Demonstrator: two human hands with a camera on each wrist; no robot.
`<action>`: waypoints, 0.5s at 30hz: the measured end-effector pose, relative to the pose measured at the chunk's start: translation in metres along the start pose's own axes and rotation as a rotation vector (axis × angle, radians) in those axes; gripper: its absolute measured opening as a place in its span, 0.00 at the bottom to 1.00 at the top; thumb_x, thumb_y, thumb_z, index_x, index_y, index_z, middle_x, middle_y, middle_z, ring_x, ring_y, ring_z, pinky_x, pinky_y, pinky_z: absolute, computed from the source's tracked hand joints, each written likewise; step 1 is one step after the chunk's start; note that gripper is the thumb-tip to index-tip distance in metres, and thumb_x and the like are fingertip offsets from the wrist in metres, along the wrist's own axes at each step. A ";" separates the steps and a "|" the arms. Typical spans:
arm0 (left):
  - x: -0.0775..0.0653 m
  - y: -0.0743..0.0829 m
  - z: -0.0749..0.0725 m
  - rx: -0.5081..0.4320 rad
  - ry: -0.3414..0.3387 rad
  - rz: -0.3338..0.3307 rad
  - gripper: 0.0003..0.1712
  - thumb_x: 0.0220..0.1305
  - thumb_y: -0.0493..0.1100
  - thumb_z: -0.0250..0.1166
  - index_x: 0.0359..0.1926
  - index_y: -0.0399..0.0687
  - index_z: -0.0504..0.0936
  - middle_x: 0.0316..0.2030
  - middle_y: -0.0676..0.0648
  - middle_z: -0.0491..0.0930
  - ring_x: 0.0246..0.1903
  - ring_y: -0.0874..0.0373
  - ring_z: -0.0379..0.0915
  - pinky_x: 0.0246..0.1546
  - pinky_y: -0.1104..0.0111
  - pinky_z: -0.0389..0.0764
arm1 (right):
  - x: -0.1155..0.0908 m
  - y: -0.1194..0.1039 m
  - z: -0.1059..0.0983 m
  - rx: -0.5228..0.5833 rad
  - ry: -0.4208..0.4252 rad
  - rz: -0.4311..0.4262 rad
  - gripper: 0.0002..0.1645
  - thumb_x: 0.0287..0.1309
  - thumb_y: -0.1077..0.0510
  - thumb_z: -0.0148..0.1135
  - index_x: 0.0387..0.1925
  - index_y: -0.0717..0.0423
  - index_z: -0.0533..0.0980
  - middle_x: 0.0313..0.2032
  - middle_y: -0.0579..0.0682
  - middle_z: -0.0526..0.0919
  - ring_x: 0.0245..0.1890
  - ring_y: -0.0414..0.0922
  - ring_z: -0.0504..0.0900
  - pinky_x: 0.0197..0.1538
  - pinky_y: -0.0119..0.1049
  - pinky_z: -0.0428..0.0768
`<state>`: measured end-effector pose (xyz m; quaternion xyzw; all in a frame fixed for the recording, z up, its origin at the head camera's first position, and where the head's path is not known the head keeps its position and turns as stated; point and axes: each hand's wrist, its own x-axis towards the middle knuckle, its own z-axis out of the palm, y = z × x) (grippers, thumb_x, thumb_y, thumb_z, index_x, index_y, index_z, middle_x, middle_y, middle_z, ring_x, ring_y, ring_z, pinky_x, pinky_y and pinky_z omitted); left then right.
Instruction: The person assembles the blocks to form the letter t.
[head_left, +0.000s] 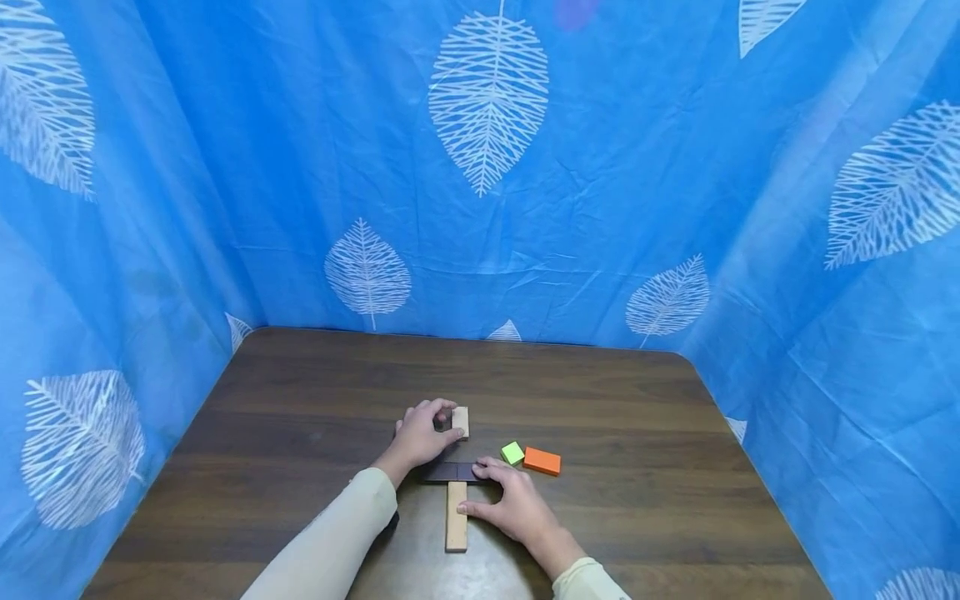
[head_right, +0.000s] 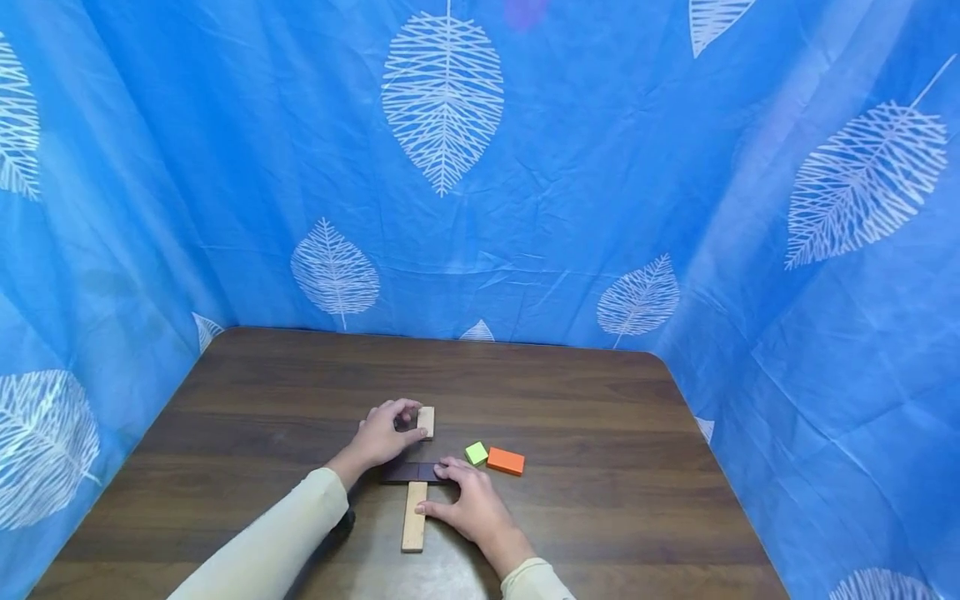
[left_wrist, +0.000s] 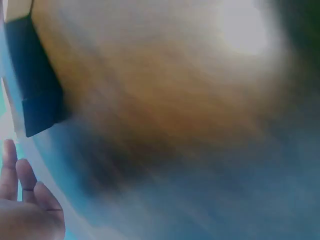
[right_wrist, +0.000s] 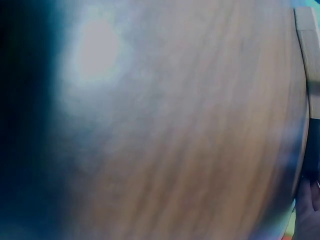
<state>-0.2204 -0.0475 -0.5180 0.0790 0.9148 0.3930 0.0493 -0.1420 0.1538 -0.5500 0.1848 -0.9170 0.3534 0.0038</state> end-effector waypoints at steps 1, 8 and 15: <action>0.003 0.001 0.000 0.004 0.002 -0.012 0.27 0.62 0.51 0.73 0.61 0.51 0.80 0.43 0.50 0.76 0.48 0.47 0.67 0.50 0.45 0.62 | 0.000 0.000 0.000 0.003 0.003 0.000 0.42 0.48 0.32 0.75 0.55 0.58 0.82 0.59 0.52 0.80 0.62 0.53 0.76 0.63 0.50 0.70; 0.015 0.002 0.002 0.046 -0.036 -0.075 0.33 0.60 0.52 0.74 0.65 0.52 0.78 0.45 0.49 0.78 0.50 0.45 0.67 0.52 0.44 0.61 | -0.002 -0.001 0.000 0.021 0.009 0.007 0.42 0.47 0.33 0.76 0.55 0.58 0.82 0.59 0.52 0.80 0.62 0.52 0.76 0.64 0.49 0.70; 0.018 -0.002 0.004 0.070 -0.049 -0.068 0.29 0.60 0.50 0.75 0.62 0.50 0.81 0.47 0.48 0.79 0.52 0.44 0.68 0.51 0.43 0.61 | -0.003 -0.001 -0.003 0.037 0.015 0.003 0.40 0.48 0.36 0.77 0.55 0.59 0.82 0.59 0.52 0.80 0.62 0.51 0.76 0.64 0.47 0.70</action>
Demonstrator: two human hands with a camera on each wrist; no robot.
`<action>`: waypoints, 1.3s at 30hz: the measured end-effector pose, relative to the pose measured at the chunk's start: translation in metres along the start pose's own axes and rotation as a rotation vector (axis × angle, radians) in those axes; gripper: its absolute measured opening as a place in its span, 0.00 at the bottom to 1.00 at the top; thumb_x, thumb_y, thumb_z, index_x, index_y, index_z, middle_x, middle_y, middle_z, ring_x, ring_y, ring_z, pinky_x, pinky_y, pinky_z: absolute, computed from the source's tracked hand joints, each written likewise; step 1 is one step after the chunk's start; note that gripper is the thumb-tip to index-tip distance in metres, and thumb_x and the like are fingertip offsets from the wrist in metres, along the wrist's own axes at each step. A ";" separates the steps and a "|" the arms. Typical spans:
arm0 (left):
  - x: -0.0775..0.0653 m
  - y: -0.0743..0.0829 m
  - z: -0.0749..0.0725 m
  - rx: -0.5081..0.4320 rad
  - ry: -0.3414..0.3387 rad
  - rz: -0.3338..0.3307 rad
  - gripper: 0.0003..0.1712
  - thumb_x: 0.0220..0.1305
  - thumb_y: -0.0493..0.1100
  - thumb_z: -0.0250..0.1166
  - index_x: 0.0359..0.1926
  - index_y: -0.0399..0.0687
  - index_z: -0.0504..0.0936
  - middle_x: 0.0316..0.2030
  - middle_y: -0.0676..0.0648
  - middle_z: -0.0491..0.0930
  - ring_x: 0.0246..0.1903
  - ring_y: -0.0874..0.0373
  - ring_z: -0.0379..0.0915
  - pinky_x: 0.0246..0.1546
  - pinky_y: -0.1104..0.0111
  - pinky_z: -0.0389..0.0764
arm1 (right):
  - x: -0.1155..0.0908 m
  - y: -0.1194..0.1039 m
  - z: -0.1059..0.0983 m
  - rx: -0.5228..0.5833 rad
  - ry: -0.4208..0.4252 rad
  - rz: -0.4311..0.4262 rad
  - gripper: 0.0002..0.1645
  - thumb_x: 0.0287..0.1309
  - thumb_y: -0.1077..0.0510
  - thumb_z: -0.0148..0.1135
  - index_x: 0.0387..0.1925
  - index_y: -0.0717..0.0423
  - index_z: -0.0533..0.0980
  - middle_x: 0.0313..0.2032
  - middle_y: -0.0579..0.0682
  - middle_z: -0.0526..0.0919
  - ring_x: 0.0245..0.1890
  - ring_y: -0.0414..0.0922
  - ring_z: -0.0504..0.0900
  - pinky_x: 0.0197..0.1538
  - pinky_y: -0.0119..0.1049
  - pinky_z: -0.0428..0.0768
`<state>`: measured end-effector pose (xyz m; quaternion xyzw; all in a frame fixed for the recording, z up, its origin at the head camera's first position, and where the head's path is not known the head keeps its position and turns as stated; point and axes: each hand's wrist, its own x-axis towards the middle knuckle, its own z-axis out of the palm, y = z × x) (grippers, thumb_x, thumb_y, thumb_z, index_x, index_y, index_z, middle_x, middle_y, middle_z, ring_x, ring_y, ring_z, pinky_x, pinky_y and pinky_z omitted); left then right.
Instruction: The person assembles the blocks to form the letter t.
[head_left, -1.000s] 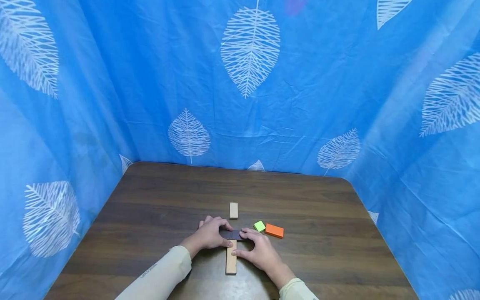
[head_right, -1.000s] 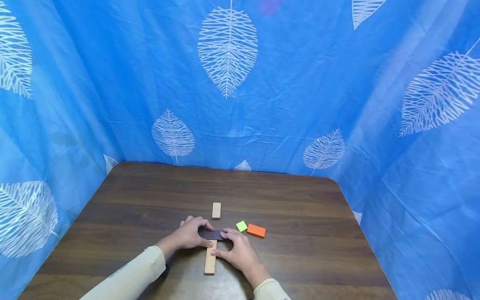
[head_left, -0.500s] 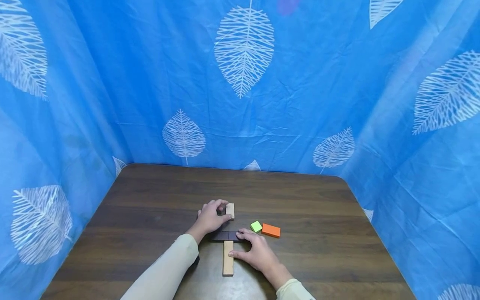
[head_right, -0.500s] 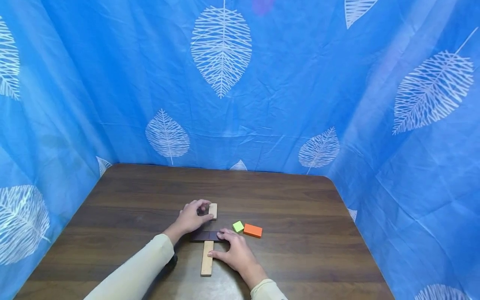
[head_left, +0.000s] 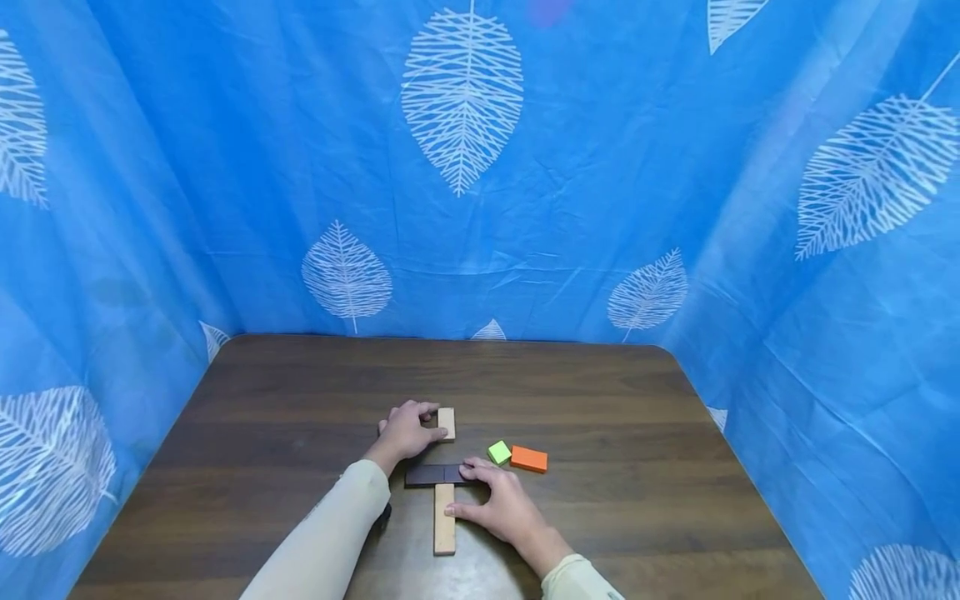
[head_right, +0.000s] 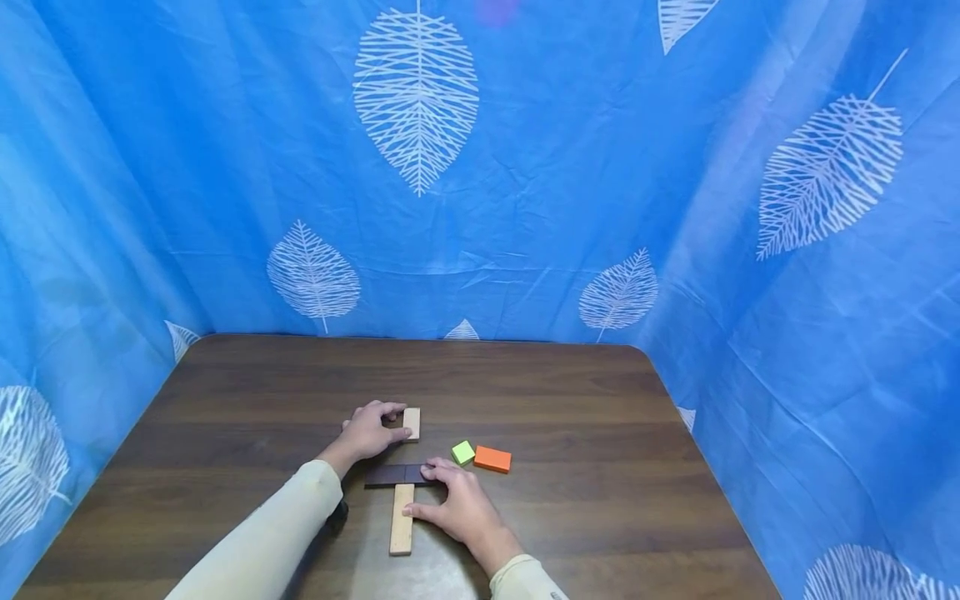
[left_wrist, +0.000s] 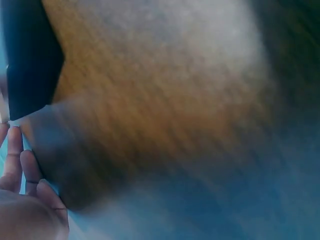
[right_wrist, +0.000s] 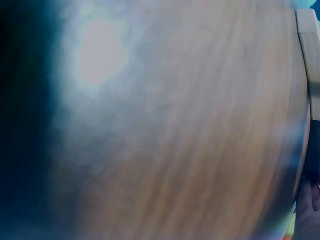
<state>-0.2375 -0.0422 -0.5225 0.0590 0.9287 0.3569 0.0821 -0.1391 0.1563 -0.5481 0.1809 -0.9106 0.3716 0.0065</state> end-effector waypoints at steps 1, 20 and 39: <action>0.000 -0.001 0.000 -0.010 0.003 0.002 0.28 0.59 0.50 0.75 0.60 0.50 0.81 0.47 0.48 0.79 0.52 0.44 0.69 0.51 0.43 0.61 | 0.000 -0.001 0.001 0.003 0.001 -0.006 0.40 0.48 0.37 0.78 0.55 0.59 0.82 0.59 0.52 0.81 0.62 0.51 0.76 0.64 0.47 0.70; -0.017 -0.006 -0.007 -0.245 0.026 0.014 0.19 0.58 0.38 0.76 0.50 0.50 0.82 0.31 0.54 0.82 0.32 0.58 0.77 0.39 0.58 0.76 | 0.001 0.001 0.005 0.029 0.010 0.006 0.40 0.46 0.37 0.78 0.54 0.59 0.83 0.60 0.51 0.80 0.63 0.52 0.76 0.65 0.48 0.69; -0.025 0.000 -0.005 -0.136 -0.048 0.016 0.20 0.58 0.39 0.76 0.50 0.41 0.83 0.30 0.52 0.80 0.30 0.59 0.76 0.35 0.62 0.77 | 0.001 -0.001 0.003 0.034 0.004 0.028 0.41 0.47 0.36 0.78 0.55 0.58 0.82 0.60 0.51 0.80 0.63 0.51 0.75 0.65 0.49 0.69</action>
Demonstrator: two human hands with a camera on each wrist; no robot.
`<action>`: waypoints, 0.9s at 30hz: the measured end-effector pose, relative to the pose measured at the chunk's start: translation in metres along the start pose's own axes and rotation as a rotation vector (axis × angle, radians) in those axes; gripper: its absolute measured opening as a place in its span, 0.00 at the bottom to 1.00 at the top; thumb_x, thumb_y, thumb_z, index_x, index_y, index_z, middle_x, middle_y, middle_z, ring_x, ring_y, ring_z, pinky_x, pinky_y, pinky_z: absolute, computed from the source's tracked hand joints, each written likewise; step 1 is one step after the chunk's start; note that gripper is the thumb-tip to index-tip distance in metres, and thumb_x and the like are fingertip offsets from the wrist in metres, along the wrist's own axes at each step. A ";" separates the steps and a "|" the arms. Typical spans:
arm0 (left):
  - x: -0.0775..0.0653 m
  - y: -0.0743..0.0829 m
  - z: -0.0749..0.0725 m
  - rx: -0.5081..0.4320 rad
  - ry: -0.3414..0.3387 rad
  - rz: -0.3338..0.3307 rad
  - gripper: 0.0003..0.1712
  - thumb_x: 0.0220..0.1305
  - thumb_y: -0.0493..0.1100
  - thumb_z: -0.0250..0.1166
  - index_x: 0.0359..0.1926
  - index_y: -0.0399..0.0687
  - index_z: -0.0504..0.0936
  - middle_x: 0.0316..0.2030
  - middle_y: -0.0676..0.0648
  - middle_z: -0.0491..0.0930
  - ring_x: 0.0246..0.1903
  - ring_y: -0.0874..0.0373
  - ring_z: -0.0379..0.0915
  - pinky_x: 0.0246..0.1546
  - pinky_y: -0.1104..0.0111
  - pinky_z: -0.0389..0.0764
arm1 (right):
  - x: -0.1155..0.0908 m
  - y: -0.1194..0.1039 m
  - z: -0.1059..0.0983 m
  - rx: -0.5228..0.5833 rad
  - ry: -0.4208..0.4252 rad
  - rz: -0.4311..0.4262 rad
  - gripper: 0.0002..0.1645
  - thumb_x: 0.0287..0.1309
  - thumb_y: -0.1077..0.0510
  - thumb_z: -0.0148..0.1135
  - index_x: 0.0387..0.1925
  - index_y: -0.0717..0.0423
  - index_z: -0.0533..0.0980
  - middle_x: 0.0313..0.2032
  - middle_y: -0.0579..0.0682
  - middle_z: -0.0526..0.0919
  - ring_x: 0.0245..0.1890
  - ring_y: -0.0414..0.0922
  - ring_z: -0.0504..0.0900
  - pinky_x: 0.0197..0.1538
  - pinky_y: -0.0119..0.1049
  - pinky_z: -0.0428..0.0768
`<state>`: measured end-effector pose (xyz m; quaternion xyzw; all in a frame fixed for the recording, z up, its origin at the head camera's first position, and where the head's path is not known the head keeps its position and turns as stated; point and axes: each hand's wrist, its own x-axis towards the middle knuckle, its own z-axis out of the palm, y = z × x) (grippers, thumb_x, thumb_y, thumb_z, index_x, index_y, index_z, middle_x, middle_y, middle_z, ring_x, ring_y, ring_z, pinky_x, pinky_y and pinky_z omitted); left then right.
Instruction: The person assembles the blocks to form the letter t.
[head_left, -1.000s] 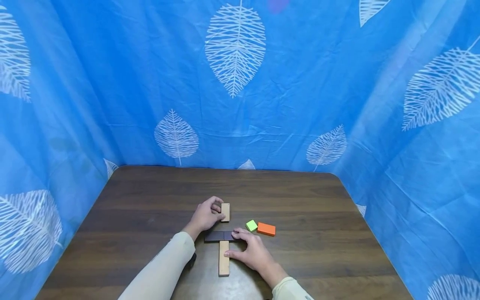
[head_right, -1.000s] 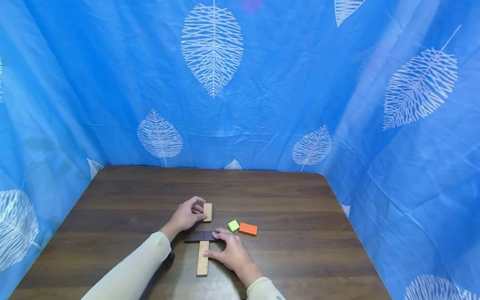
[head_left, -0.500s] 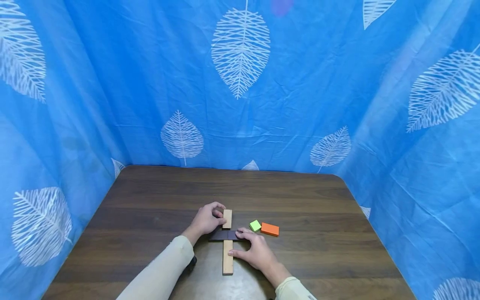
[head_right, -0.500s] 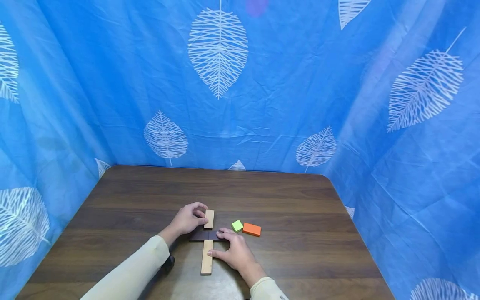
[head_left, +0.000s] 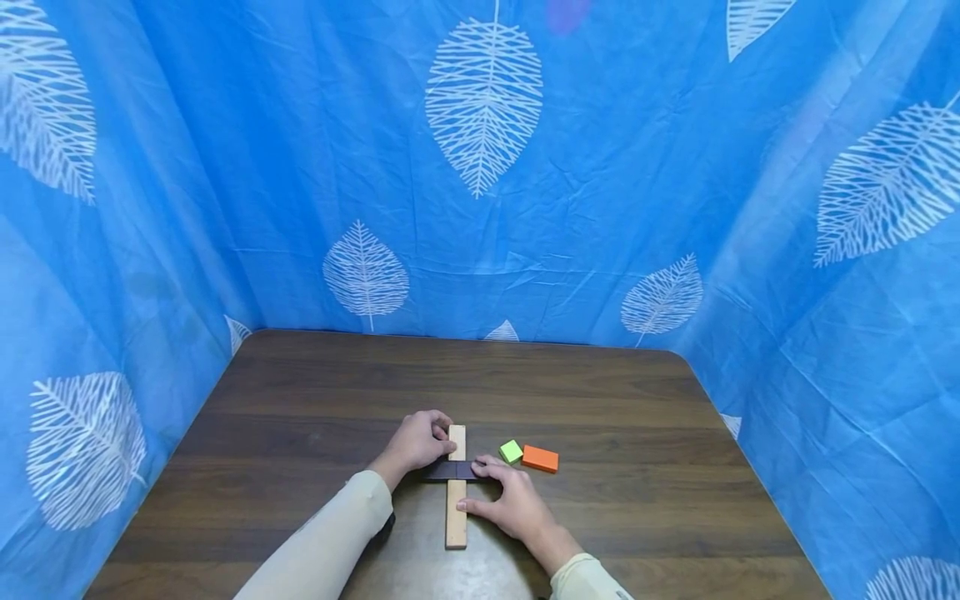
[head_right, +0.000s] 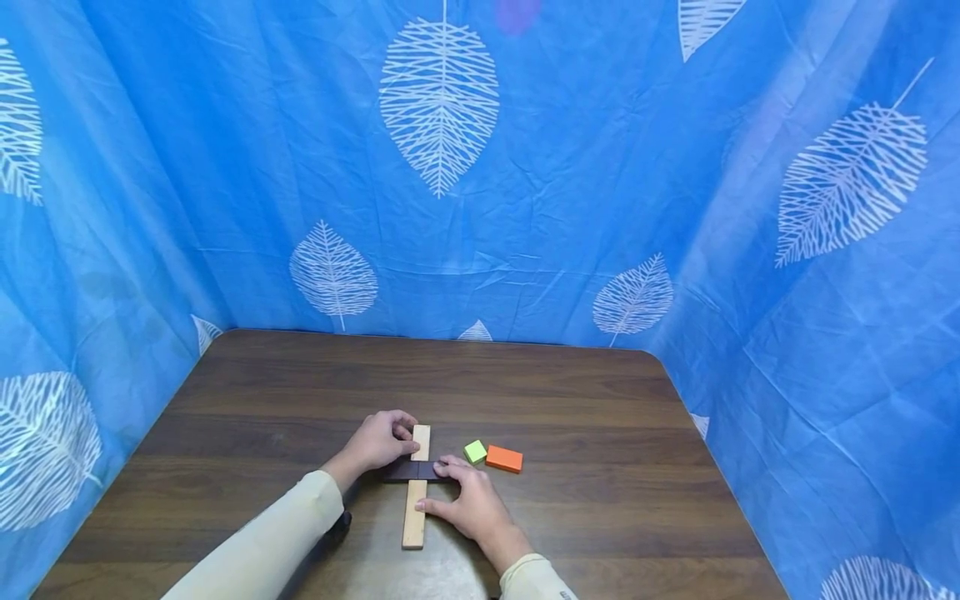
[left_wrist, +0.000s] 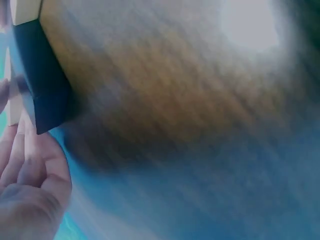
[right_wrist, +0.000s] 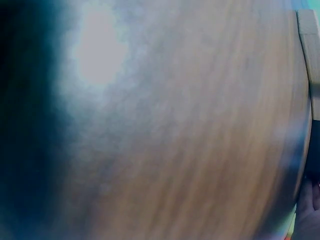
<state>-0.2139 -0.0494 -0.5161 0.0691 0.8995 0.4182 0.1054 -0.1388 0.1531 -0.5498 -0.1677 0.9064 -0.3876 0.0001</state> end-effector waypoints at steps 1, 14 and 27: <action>0.000 0.001 0.000 0.013 -0.006 0.001 0.20 0.57 0.39 0.76 0.50 0.41 0.83 0.30 0.52 0.81 0.30 0.59 0.76 0.35 0.62 0.78 | 0.000 0.000 0.000 0.002 -0.002 0.004 0.41 0.47 0.36 0.78 0.55 0.58 0.82 0.60 0.51 0.80 0.63 0.51 0.75 0.65 0.49 0.69; -0.001 0.004 -0.010 0.160 -0.051 -0.008 0.25 0.58 0.46 0.76 0.55 0.43 0.83 0.34 0.50 0.78 0.35 0.56 0.74 0.42 0.58 0.78 | 0.001 -0.004 0.002 0.011 -0.007 0.004 0.42 0.46 0.36 0.78 0.56 0.59 0.82 0.60 0.52 0.80 0.63 0.52 0.75 0.64 0.49 0.69; -0.016 -0.020 -0.014 0.043 -0.128 0.149 0.14 0.54 0.47 0.79 0.41 0.61 0.86 0.41 0.58 0.78 0.49 0.50 0.67 0.57 0.38 0.57 | -0.001 -0.002 -0.001 0.013 -0.003 0.024 0.41 0.46 0.37 0.78 0.56 0.59 0.82 0.61 0.53 0.79 0.64 0.53 0.74 0.65 0.50 0.68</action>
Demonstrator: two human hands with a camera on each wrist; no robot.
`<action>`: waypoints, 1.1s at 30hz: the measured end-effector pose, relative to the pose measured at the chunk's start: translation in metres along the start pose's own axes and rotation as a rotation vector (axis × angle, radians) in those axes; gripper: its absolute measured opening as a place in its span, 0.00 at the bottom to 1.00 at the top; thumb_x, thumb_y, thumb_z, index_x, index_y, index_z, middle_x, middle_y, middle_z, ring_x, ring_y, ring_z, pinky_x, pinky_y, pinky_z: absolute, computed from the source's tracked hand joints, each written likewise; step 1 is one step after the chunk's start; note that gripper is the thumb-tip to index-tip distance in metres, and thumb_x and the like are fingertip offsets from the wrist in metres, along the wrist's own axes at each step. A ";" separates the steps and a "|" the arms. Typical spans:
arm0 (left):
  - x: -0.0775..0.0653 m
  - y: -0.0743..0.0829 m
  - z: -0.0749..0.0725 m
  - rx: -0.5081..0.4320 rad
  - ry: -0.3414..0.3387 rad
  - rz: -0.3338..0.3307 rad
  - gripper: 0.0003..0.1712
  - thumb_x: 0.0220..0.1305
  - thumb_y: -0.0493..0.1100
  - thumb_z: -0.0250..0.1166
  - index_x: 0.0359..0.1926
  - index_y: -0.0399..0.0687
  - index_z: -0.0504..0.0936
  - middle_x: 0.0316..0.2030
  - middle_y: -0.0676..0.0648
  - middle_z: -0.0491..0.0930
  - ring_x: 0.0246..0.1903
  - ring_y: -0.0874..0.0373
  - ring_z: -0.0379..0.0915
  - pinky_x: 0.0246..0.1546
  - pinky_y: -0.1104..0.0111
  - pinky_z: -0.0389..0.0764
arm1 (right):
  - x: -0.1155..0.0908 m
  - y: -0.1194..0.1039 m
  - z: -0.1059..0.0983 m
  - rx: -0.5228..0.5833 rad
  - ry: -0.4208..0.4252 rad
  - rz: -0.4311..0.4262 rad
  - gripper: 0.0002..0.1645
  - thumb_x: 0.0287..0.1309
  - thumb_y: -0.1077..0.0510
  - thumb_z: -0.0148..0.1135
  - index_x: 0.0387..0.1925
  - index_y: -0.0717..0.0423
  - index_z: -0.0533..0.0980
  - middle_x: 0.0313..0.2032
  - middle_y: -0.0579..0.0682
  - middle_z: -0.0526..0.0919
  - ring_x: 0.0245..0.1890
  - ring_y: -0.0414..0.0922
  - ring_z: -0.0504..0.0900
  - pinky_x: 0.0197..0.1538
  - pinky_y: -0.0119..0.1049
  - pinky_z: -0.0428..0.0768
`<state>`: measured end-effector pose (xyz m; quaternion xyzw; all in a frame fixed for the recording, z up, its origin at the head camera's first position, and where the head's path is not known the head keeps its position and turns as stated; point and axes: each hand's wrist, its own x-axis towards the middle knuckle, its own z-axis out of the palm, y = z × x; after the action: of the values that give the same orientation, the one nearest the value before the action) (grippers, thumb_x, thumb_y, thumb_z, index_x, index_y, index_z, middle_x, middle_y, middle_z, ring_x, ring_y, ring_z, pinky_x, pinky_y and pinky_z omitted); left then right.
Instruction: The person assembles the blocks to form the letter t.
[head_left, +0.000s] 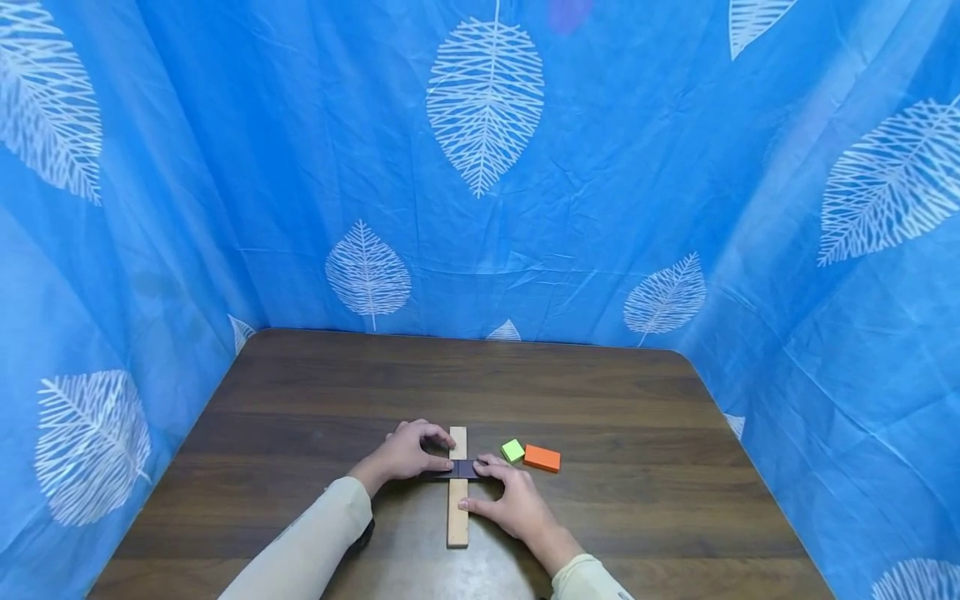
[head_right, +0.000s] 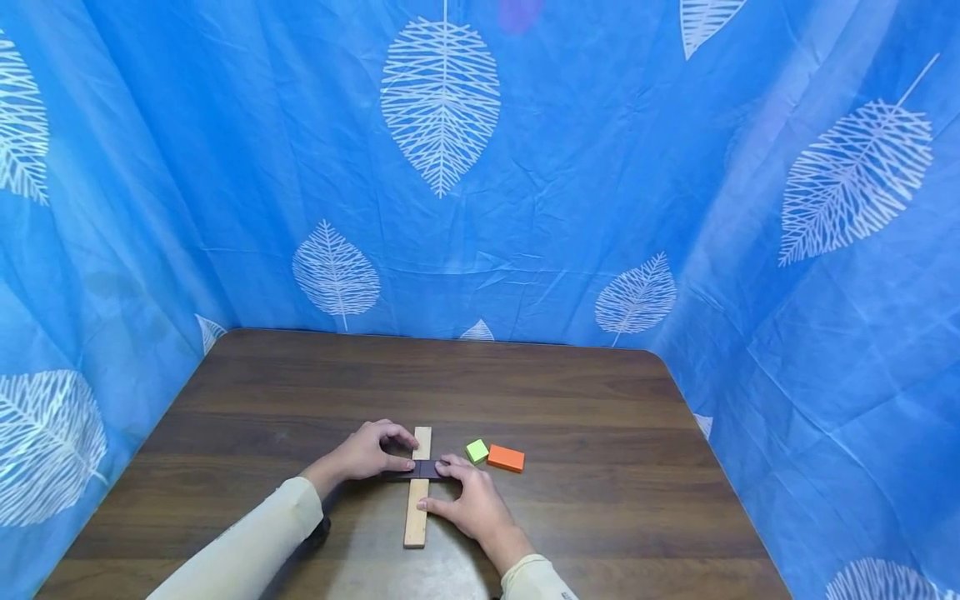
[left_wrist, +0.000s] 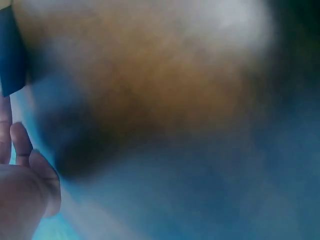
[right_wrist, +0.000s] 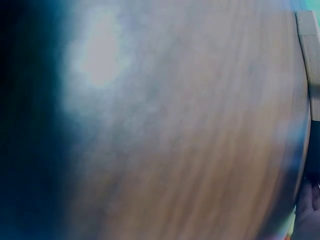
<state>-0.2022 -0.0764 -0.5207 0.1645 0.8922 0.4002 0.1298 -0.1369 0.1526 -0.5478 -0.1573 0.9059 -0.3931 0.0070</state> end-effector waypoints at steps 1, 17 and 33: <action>-0.001 -0.001 0.002 0.002 0.006 -0.006 0.13 0.54 0.47 0.79 0.41 0.62 0.86 0.41 0.59 0.78 0.49 0.50 0.66 0.57 0.38 0.56 | 0.000 0.000 0.000 0.003 0.000 0.002 0.41 0.46 0.37 0.79 0.56 0.59 0.82 0.61 0.53 0.79 0.64 0.53 0.74 0.65 0.50 0.68; -0.004 -0.005 0.008 0.024 0.036 -0.044 0.14 0.54 0.50 0.78 0.42 0.66 0.87 0.44 0.60 0.77 0.49 0.51 0.61 0.52 0.46 0.55 | 0.002 -0.012 -0.008 -0.269 -0.045 -0.074 0.38 0.55 0.32 0.70 0.56 0.56 0.82 0.61 0.53 0.79 0.64 0.55 0.74 0.63 0.52 0.70; -0.004 -0.005 0.010 -0.006 0.033 -0.051 0.14 0.55 0.50 0.78 0.42 0.67 0.86 0.45 0.61 0.76 0.49 0.51 0.60 0.52 0.46 0.54 | 0.015 0.001 -0.031 -0.334 0.325 0.097 0.28 0.47 0.46 0.80 0.46 0.57 0.82 0.42 0.53 0.86 0.49 0.54 0.80 0.49 0.52 0.72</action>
<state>-0.1954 -0.0746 -0.5310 0.1349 0.8968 0.4022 0.1258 -0.1552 0.1707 -0.5257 -0.0471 0.9540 -0.2573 -0.1463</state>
